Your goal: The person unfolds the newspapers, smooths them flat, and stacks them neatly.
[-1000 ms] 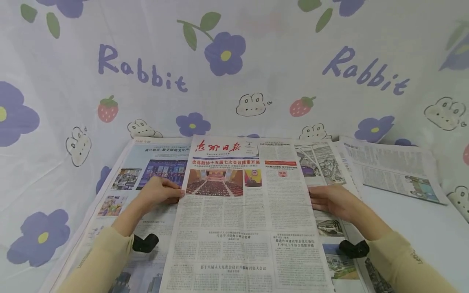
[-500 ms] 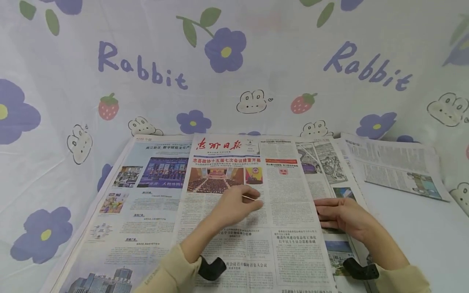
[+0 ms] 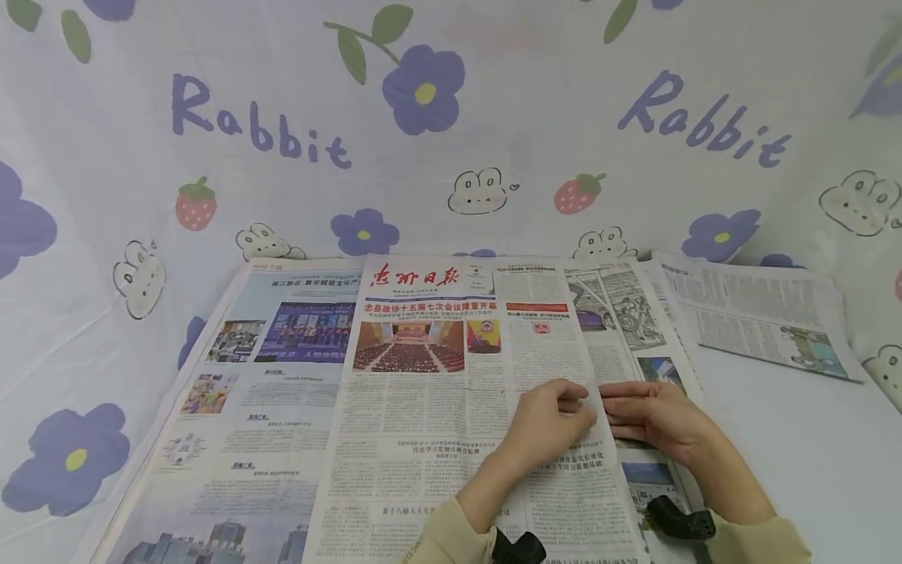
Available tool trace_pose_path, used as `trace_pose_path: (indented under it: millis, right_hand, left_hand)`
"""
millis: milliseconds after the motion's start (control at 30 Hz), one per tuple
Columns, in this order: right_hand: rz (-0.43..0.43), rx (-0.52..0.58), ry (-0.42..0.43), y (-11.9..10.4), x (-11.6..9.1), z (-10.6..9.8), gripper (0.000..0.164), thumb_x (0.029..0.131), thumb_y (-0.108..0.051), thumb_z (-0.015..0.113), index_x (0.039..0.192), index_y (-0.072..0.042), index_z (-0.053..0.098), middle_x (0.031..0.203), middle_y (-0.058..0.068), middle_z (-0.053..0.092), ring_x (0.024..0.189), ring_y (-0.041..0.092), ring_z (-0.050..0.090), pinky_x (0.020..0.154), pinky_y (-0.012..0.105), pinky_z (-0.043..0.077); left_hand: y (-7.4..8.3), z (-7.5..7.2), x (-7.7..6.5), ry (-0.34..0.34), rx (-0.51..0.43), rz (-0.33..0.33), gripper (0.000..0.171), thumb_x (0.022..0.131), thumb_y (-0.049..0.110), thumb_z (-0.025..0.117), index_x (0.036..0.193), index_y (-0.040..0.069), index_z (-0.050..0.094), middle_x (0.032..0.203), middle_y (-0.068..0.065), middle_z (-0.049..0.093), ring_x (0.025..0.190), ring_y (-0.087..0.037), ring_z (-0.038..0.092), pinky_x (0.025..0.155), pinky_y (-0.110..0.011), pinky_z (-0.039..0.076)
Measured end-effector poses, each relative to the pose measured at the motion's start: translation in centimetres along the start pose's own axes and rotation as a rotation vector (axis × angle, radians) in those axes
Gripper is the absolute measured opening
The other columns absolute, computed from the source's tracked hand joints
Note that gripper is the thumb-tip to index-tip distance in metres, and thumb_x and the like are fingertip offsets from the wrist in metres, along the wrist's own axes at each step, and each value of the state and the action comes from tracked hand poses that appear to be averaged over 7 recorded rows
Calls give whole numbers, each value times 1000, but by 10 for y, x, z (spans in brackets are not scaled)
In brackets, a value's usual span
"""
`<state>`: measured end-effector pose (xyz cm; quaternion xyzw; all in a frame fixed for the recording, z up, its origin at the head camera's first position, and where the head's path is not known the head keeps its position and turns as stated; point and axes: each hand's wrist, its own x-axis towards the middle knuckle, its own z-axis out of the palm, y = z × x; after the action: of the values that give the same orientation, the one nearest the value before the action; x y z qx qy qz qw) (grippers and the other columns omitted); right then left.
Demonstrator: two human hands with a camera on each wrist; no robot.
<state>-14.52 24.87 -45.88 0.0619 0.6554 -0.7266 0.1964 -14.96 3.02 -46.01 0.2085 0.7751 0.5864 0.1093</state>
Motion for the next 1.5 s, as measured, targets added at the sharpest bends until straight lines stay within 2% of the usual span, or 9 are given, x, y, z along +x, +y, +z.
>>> trace_pose_path:
  millis: [200,367,567,667,867,1033,1267,1400,1500]
  right_hand:
    - [22,10,29,-3,-1,4,41,97,-9,63,132,10,55,107,13,70,95,26,70,83,39,55]
    - [28,-13,43,-5,-1,4,44,96,-5,64,134,13,51,105,12,70,93,25,70,81,39,56]
    - [-43,-173,80,-7,5,4,24,93,-4,67,111,8,57,90,12,69,79,24,71,71,37,58]
    - [-108,-274,79,-9,7,6,24,90,-6,72,103,6,55,85,12,67,76,25,70,68,38,58]
    - [-180,-344,-3,-11,9,9,38,90,-10,74,119,11,61,97,17,69,87,30,69,73,41,58]
    - [-190,-345,-30,-11,9,11,43,89,-8,74,125,11,61,113,22,66,93,31,69,76,43,57]
    - [-177,-382,-21,-13,10,16,47,89,-13,75,126,11,61,116,22,66,95,29,69,77,41,57]
    - [-165,-375,-13,-11,10,16,44,88,-11,75,123,12,62,112,21,68,95,27,69,78,38,57]
    - [-155,-361,0,-9,11,17,45,87,-13,77,123,11,63,111,20,68,95,27,69,78,39,57]
  left_hand:
    - [-9,0,2,18,-37,24,24,92,17,71,113,5,70,94,5,67,85,-4,62,74,-21,51]
    - [-11,-1,6,16,-20,21,24,92,17,71,112,5,70,94,5,68,84,-2,63,73,-20,51]
    - [-10,1,9,-3,-28,9,26,93,19,71,115,6,69,99,4,69,85,-1,64,74,-20,51]
    - [-9,0,10,-13,-43,21,31,93,24,71,119,7,67,104,1,69,87,-2,64,75,-20,51]
    - [-11,-4,12,-27,-71,21,45,90,35,75,128,15,63,105,3,67,87,-3,65,75,-22,52]
    - [-14,-7,13,-33,-62,42,53,88,29,77,136,19,58,104,4,66,85,-3,65,75,-21,52]
    - [-13,-8,12,-22,-35,93,40,96,27,68,133,11,63,105,1,69,83,-3,66,72,-19,52]
    - [-14,-8,11,-13,-11,83,37,95,26,69,127,8,67,100,3,70,81,-2,66,71,-18,51]
    - [-15,-8,11,3,-46,50,36,94,28,70,121,4,69,94,3,71,78,-3,67,68,-19,53]
